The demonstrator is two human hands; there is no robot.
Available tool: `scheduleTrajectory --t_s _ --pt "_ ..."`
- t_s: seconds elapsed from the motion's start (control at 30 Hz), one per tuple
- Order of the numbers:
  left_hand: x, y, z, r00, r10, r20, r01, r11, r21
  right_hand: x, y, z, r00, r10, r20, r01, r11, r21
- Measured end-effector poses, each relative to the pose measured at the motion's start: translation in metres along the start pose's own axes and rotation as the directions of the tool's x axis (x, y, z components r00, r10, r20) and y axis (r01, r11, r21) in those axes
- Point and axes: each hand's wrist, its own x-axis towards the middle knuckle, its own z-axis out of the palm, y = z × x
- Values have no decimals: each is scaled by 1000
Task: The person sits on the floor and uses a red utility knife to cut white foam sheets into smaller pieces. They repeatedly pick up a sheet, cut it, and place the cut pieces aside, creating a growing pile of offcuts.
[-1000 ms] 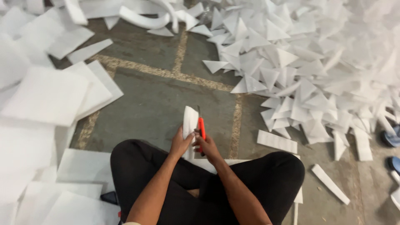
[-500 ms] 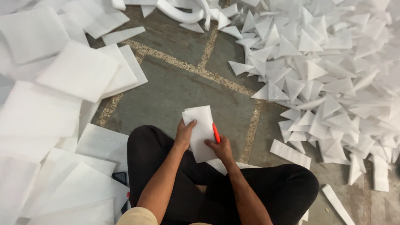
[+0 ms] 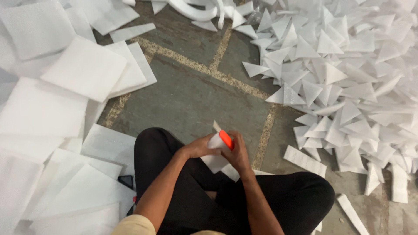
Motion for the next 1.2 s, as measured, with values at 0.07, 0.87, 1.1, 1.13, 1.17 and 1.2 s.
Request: scheduleTrajectory --t_s 0.07,0.87,1.1,1.13,1.17,1.2 --pt "-14 19 -3 1000 -17 11 15 993 115 2 5 -3 987 99 124 -101 995 12" --pt "-3 13 7 981 -78 -180 64 995 -79 2 4 -40 936 339 92 -340 940 -9" --pt "-15 49 9 989 -108 98 111 994 -25 -19 -36 -22 948 281 148 -280 960 -27" --pt "-13 52 10 982 -121 145 118 993 25 -23 -36 -26 931 330 156 -329 944 -36" --pt "-9 56 13 971 -161 176 161 987 10 -27 -34 -31 912 377 163 -374 926 -45" --pt "-4 60 17 958 -200 207 205 979 -3 -31 -29 -35 890 422 170 -419 906 -54"
